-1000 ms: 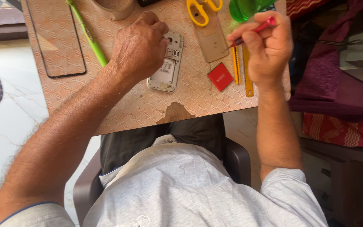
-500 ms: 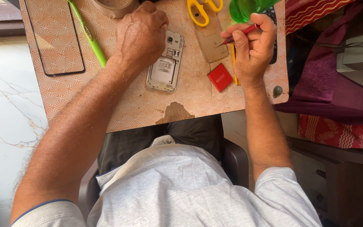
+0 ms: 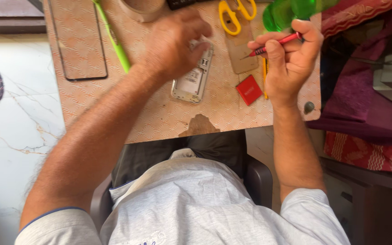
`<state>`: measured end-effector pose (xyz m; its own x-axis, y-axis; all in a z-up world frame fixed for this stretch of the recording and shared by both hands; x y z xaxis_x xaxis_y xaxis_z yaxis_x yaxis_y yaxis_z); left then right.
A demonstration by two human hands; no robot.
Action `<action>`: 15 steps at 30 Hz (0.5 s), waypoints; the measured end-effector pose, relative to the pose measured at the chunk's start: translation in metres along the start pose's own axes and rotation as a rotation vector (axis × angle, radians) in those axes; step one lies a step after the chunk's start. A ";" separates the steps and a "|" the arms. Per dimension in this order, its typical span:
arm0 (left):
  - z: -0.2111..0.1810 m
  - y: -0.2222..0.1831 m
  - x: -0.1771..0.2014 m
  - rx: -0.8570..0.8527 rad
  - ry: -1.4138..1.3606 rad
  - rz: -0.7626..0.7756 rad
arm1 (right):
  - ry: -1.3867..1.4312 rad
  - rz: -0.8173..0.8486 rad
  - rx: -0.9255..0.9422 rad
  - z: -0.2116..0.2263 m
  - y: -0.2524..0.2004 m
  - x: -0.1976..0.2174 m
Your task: The person removes screws from a mobile phone using a screwdriver, takes out the battery, then puts the battery back and snaps the back cover in place.
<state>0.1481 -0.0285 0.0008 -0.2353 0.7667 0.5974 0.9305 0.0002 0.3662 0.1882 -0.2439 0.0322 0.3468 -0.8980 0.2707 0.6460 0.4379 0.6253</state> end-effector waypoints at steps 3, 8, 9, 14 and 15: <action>-0.025 -0.004 0.002 -0.136 0.032 0.019 | 0.024 0.045 0.031 0.018 0.012 -0.019; -0.040 -0.005 0.011 -0.218 0.083 0.011 | 0.025 0.107 0.100 0.034 0.034 -0.048; -0.039 -0.005 0.013 -0.215 0.088 0.002 | 0.033 0.103 0.094 0.033 0.036 -0.051; -0.038 -0.007 0.015 -0.237 0.093 -0.018 | 0.052 0.086 0.098 0.029 0.041 -0.058; -0.037 -0.006 0.014 -0.230 0.092 -0.021 | 0.058 0.080 0.093 0.027 0.041 -0.059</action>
<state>0.1286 -0.0415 0.0333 -0.2882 0.7065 0.6464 0.8390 -0.1391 0.5260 0.1758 -0.1745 0.0619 0.4349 -0.8554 0.2814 0.5500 0.4998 0.6692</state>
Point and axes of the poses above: each hand's wrist, its own y-axis towards the middle knuckle, its own x-axis out of the back of the hand, z = x × y, the point moved 10 cm from there along y, towards the middle knuckle, and after that the axes turned 8 degrees about x, right-handed, at the moved point
